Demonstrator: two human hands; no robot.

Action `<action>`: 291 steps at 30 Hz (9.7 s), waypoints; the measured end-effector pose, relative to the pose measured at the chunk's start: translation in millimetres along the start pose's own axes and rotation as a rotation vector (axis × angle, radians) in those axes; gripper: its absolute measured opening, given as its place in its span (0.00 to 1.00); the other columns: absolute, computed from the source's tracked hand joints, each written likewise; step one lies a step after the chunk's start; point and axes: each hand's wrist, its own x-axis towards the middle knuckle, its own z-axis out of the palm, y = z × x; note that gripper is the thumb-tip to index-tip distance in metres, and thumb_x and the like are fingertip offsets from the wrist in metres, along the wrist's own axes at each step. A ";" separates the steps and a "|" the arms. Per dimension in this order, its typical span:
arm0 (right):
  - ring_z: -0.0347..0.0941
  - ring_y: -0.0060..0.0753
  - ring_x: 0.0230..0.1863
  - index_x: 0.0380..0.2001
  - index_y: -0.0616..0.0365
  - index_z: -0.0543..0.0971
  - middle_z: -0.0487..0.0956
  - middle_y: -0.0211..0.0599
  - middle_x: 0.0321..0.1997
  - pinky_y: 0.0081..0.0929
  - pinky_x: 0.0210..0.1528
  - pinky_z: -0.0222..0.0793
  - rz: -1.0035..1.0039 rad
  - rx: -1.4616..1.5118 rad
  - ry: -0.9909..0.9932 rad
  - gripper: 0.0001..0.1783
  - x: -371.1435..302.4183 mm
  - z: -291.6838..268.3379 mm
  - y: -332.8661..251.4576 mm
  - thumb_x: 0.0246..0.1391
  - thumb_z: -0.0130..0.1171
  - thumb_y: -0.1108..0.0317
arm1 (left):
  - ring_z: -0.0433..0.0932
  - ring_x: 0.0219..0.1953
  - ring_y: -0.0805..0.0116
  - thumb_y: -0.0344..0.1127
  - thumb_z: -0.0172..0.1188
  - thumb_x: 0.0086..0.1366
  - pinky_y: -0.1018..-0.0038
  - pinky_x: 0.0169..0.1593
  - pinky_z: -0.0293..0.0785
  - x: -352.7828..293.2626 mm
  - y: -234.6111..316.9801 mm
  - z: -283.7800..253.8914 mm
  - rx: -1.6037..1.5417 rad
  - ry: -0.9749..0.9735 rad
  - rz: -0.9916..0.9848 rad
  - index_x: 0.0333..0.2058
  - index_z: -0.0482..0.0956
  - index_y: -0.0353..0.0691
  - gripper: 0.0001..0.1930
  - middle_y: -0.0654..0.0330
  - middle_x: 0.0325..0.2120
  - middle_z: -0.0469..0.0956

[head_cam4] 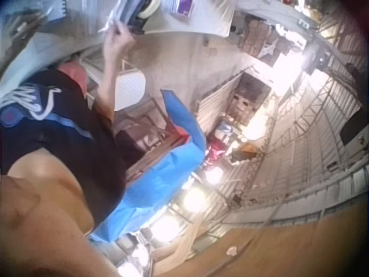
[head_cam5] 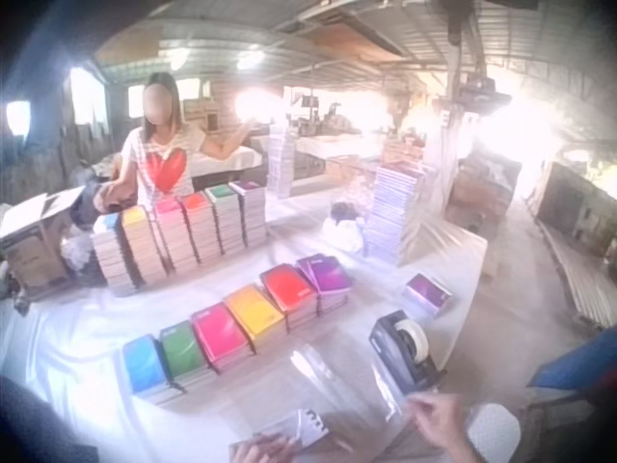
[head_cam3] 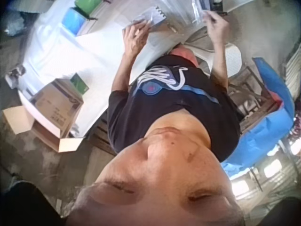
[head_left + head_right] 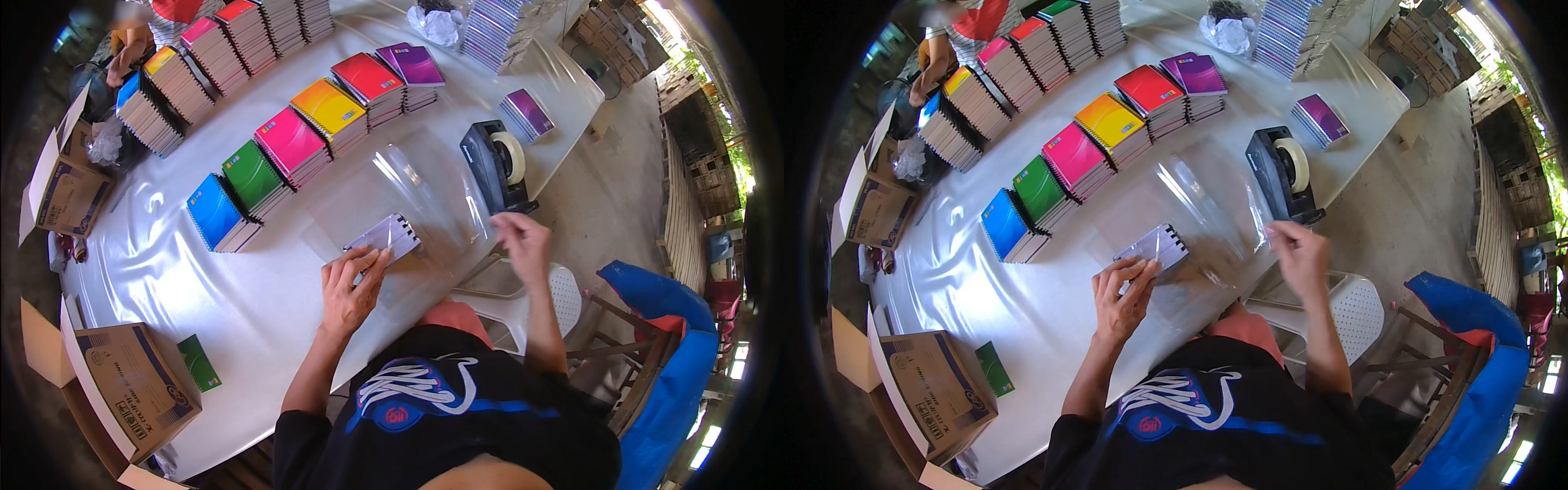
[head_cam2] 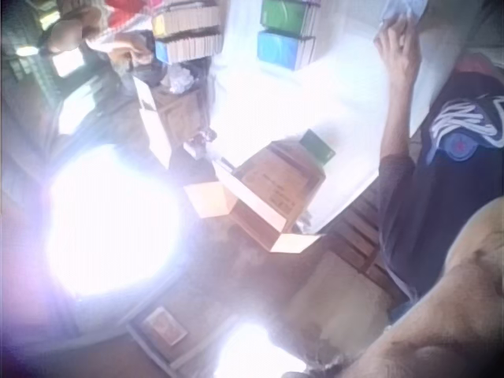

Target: The person places a notebook into a plastic bag, folds the bag over, and secures it with tape using a tape dispenser.

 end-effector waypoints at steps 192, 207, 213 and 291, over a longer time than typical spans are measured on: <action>0.44 0.50 0.71 0.66 0.30 0.51 0.47 0.47 0.71 0.40 0.67 0.51 -0.626 -0.960 -0.777 0.53 286.0 168.1 -47.0 0.39 0.66 0.74 | 0.77 0.46 0.54 0.32 0.59 0.54 0.60 0.53 0.72 38.6 -68.9 5.7 -2.107 0.096 -1.190 0.54 0.64 0.32 0.28 0.48 0.47 0.74; 0.78 0.29 0.39 0.47 0.54 0.78 0.81 0.41 0.41 0.23 0.45 0.71 -0.521 -0.055 -0.592 0.23 321.0 135.6 -49.4 0.45 0.68 0.66 | 0.78 0.42 0.64 0.28 0.61 0.56 0.66 0.47 0.76 80.1 -81.1 20.7 -1.714 0.480 -1.164 0.50 0.66 0.37 0.23 0.56 0.42 0.76; 0.74 0.29 0.42 0.39 0.59 0.81 0.81 0.40 0.36 0.40 0.57 0.66 -0.735 0.846 -1.087 0.14 271.7 171.9 -94.5 0.48 0.65 0.67 | 0.75 0.49 0.62 0.51 0.54 0.64 0.63 0.53 0.72 70.1 -85.5 3.9 -2.004 0.299 -1.132 0.57 0.63 0.39 0.29 0.54 0.51 0.72; 0.52 0.32 0.68 0.62 0.43 0.62 0.58 0.38 0.68 0.55 0.63 0.45 -1.007 -0.413 -1.010 0.39 70.8 104.7 -97.0 0.43 0.62 0.59 | 0.77 0.45 0.61 0.33 0.61 0.54 0.63 0.50 0.75 23.4 -52.8 -2.3 -1.858 0.309 -1.149 0.54 0.63 0.36 0.29 0.53 0.45 0.74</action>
